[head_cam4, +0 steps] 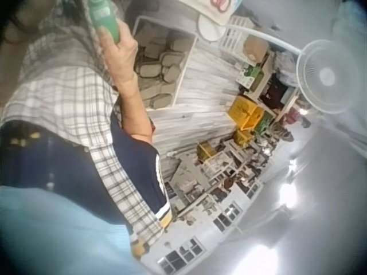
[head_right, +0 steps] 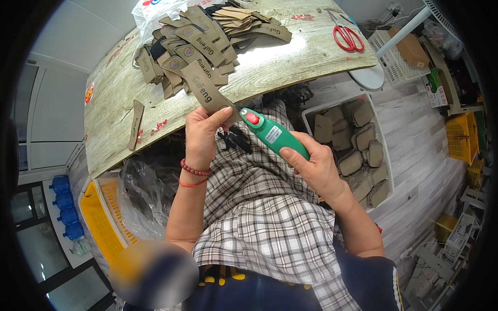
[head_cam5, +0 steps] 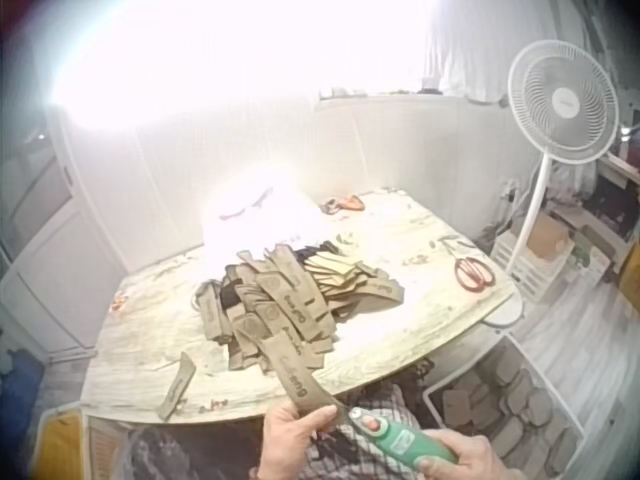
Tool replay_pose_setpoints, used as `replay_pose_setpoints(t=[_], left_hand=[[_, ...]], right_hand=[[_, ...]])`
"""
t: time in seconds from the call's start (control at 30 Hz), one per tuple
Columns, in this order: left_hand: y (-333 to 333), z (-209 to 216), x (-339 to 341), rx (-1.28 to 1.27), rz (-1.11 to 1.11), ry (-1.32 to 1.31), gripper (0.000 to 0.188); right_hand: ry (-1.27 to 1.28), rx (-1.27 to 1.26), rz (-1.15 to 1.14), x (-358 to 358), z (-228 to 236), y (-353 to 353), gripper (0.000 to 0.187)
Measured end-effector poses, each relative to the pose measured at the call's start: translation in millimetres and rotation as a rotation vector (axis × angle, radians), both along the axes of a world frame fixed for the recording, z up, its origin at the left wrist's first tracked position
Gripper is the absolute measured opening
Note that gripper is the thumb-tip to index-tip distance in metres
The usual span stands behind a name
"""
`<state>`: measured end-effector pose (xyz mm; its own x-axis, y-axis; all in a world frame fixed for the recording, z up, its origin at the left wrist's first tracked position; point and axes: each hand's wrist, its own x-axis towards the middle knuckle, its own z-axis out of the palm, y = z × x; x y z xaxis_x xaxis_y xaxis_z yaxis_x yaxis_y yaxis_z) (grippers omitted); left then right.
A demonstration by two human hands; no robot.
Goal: The person retrieves cardboard tags from a plastic bag and uses a green rotary tool to trim the edges of each tag one by one. The trimmed tags are placed on the table as the person continues processing the batch.
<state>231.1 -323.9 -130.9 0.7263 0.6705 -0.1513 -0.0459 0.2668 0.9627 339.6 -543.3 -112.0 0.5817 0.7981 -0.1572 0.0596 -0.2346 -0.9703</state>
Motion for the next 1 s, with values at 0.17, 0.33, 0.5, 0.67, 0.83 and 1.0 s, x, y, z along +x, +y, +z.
replay_pose_setpoints(t=[0.17, 0.33, 0.5, 0.67, 0.83, 1.0], left_hand=[[-6, -4, -1, 0.005, -0.025, -0.012, 0.006], [-16, -12, -4, -0.030, 0.079, -0.029, 0.005], [14, -26, -28, -0.145, 0.595, -0.214, 0.009], [102, -38, -53, -0.411, 0.788, -0.527, 0.012], [97, -37, 15, -0.126, 0.628, -0.058, 0.023], [130, -32, 75, 0.688, 0.839, 0.377, 0.030]], right_hand=[[0.030, 0.004, -0.007, 0, 2, 5, 0.037], [0.100, 0.054, -0.008, -2, 0, 20, 0.034], [0.165, 0.098, -0.097, -2, -8, 23, 0.036], [0.138, 0.036, -0.111, 3, -10, 16, 0.038], [0.146, 0.038, -0.117, 1, -12, 17, 0.039], [0.130, 0.040, -0.125, 1, -9, 23, 0.039]])
